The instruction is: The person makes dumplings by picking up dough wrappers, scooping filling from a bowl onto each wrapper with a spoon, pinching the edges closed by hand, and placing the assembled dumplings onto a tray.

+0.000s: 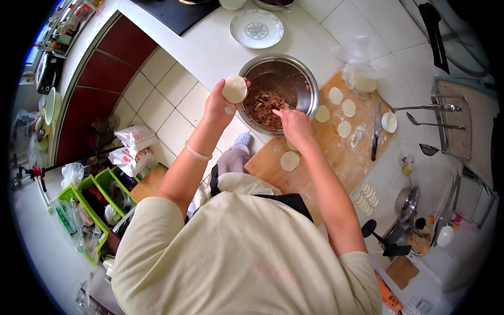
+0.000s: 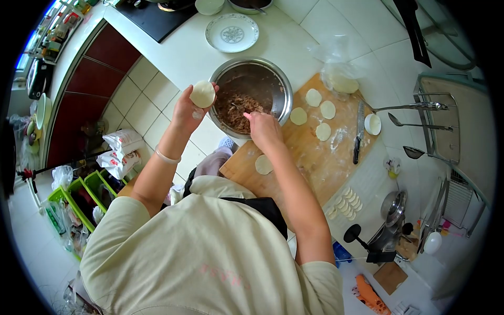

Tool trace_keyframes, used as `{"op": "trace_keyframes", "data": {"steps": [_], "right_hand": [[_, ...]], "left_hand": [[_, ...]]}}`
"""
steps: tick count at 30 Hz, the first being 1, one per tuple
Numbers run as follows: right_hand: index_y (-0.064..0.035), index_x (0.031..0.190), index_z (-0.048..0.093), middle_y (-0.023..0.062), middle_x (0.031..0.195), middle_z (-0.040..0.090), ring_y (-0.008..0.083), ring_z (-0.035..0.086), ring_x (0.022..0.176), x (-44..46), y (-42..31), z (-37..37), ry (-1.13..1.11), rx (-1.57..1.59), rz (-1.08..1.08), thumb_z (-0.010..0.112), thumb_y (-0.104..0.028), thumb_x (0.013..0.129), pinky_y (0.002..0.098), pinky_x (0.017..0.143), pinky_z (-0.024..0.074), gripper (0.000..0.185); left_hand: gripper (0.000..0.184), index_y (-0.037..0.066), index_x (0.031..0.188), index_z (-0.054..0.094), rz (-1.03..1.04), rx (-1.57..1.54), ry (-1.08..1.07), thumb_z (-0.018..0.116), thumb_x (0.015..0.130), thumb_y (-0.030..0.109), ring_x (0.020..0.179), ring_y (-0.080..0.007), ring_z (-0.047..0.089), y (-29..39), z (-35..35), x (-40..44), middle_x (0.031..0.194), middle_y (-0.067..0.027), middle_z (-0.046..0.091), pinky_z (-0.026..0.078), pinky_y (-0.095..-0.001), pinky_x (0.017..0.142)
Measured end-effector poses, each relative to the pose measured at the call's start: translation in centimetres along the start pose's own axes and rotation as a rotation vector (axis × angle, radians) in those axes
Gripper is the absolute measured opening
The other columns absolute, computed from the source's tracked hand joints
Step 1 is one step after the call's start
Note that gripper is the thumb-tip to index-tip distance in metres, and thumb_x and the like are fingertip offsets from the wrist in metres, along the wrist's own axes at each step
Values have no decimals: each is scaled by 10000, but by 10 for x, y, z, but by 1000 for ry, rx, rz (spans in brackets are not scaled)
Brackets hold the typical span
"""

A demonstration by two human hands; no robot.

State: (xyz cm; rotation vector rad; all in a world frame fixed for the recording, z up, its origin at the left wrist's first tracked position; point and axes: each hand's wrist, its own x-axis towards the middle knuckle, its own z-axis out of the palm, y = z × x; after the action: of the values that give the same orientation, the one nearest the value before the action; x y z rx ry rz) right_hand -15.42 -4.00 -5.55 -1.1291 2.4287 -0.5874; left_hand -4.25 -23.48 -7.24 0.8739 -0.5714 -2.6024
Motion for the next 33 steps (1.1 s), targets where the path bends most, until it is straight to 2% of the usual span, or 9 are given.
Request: {"op": "trace_keyframes", "data": {"steps": [8, 10, 14, 18, 23, 24, 26, 28, 33], "right_hand": [[-27, 968, 677, 229, 855, 641, 390, 623, 810, -21, 2, 5, 1, 223, 2, 498, -165, 916, 451, 712, 498, 232], [-15, 960, 673, 205, 885, 657, 354, 650, 793, -27, 3, 1, -64, 315, 119, 513, -154, 915, 412, 705, 506, 216], [20, 954, 665, 121, 880, 704, 246, 643, 654, -35, 39, 34, 66, 581, 8, 517, -145, 931, 337, 620, 497, 223], [62, 1012, 633, 36, 913, 698, 102, 527, 599, -36, 42, 17, -215, 1087, 500, 493, -127, 959, 232, 567, 442, 241], [70, 1048, 607, 32, 878, 690, 99, 564, 672, -43, 21, -14, -204, 1144, 523, 484, -123, 967, 254, 575, 459, 243], [58, 1043, 607, 46, 845, 682, 144, 599, 692, -43, 10, -14, -1, 1057, 246, 490, -123, 963, 293, 581, 479, 230], [46, 1038, 608, 60, 812, 674, 188, 635, 713, -47, -14, -26, 202, 947, -20, 495, -122, 959, 332, 588, 499, 217], [0, 1049, 612, 122, 795, 647, 295, 654, 764, -53, -37, -45, 397, 248, -190, 513, -120, 942, 400, 639, 520, 189], [-63, 1080, 622, 108, 835, 646, 290, 640, 749, -66, -43, -51, 369, -105, -170, 534, -104, 917, 399, 627, 521, 190]], "left_hand": [[511, -69, 1310, 388, -4, 0, 18, 221, 1010, 310, 1191, -303, 522, 4, -3, -2, 1260, -199, 544, 428, -388, 996], [511, -69, 1308, 390, 9, -9, 2, 228, 1010, 313, 1190, -305, 523, 5, -4, -3, 1262, -199, 545, 426, -385, 997], [510, -68, 1306, 395, 6, -3, 17, 239, 1009, 316, 1186, -305, 525, 4, -5, -3, 1255, -195, 552, 424, -386, 999], [494, -45, 1290, 419, 8, -17, 38, 257, 1008, 326, 1177, -302, 532, 0, -11, 1, 1245, -187, 562, 422, -380, 996], [467, 31, 1295, 444, 63, 88, 60, 285, 1003, 359, 1171, -292, 537, -18, -12, 8, 1235, -146, 575, 419, -366, 990], [462, 52, 1301, 445, 15, 31, 40, 293, 1001, 369, 1176, -290, 532, -24, -8, 8, 1238, -132, 573, 415, -371, 994], [458, 73, 1307, 446, -42, -28, 15, 302, 999, 379, 1182, -288, 528, -38, 4, 5, 1241, -118, 572, 411, -375, 997], [465, 76, 1305, 445, -115, -135, -70, 297, 1000, 394, 1197, -296, 513, -46, 21, -2, 1254, -114, 562, 403, -390, 1005], [509, 56, 1299, 439, -183, -214, -120, 273, 1002, 435, 1216, -307, 495, -54, 43, -8, 1271, -134, 542, 385, -406, 1043]]}}
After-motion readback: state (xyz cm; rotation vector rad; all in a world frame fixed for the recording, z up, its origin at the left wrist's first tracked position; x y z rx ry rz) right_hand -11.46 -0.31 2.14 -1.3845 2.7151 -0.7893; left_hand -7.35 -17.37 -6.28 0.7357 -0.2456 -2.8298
